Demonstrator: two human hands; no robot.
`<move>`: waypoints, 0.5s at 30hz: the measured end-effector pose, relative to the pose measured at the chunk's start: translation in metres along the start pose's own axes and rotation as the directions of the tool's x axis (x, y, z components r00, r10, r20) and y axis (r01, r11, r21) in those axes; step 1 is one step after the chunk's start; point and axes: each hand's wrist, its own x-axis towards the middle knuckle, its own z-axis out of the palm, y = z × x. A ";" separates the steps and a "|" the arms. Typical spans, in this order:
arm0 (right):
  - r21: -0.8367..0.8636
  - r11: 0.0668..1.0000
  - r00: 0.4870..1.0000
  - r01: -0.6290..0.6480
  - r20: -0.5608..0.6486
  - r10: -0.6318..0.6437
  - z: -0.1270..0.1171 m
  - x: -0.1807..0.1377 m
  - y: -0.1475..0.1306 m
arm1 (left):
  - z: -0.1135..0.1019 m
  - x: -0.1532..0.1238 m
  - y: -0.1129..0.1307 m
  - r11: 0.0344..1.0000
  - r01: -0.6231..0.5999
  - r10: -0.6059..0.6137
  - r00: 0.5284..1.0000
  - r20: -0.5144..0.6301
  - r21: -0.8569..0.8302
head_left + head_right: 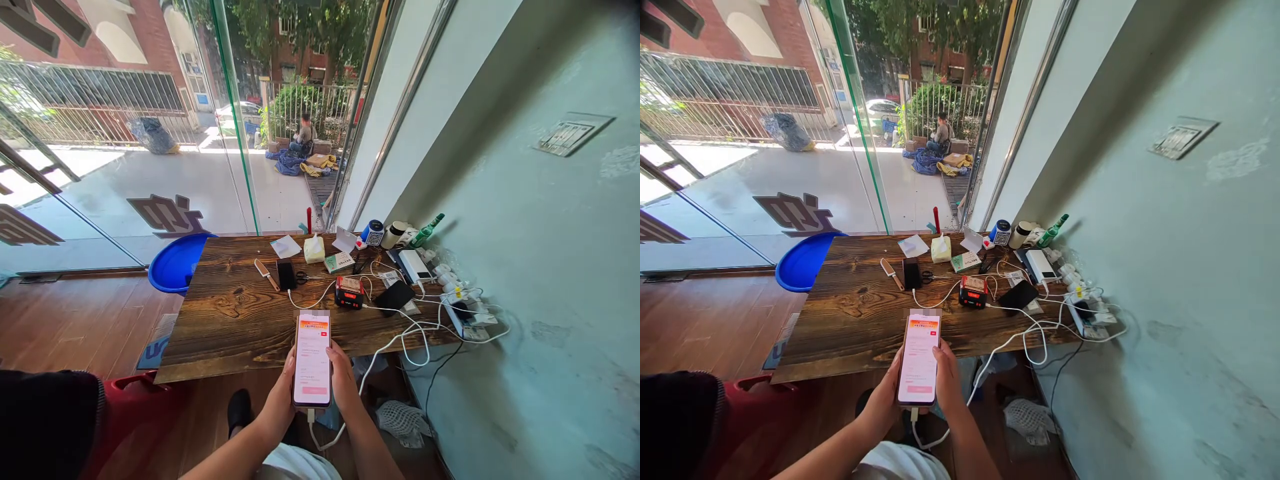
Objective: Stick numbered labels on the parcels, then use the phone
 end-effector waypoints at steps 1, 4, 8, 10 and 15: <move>0.002 1.000 1.000 -0.005 0.002 0.005 0.000 0.000 0.000 | 0.000 0.000 0.000 1.000 0.006 -0.006 1.000 -0.001 -0.006; 0.019 1.000 1.000 -0.014 0.004 0.014 -0.001 0.001 0.003 | -0.001 0.002 -0.001 1.000 0.010 -0.009 1.000 0.005 -0.025; 0.028 1.000 1.000 0.002 0.029 -0.003 -0.004 0.003 0.007 | -0.004 0.004 -0.002 0.999 0.034 -0.033 0.999 0.023 -0.042; 0.022 1.000 0.999 0.007 0.044 -0.008 -0.006 0.005 0.008 | -0.004 0.004 -0.003 0.998 0.054 -0.054 0.998 0.026 -0.032; 0.014 1.000 0.999 -0.005 0.042 0.004 -0.009 0.006 0.012 | -0.002 0.004 -0.001 0.998 0.050 -0.050 0.999 0.001 -0.028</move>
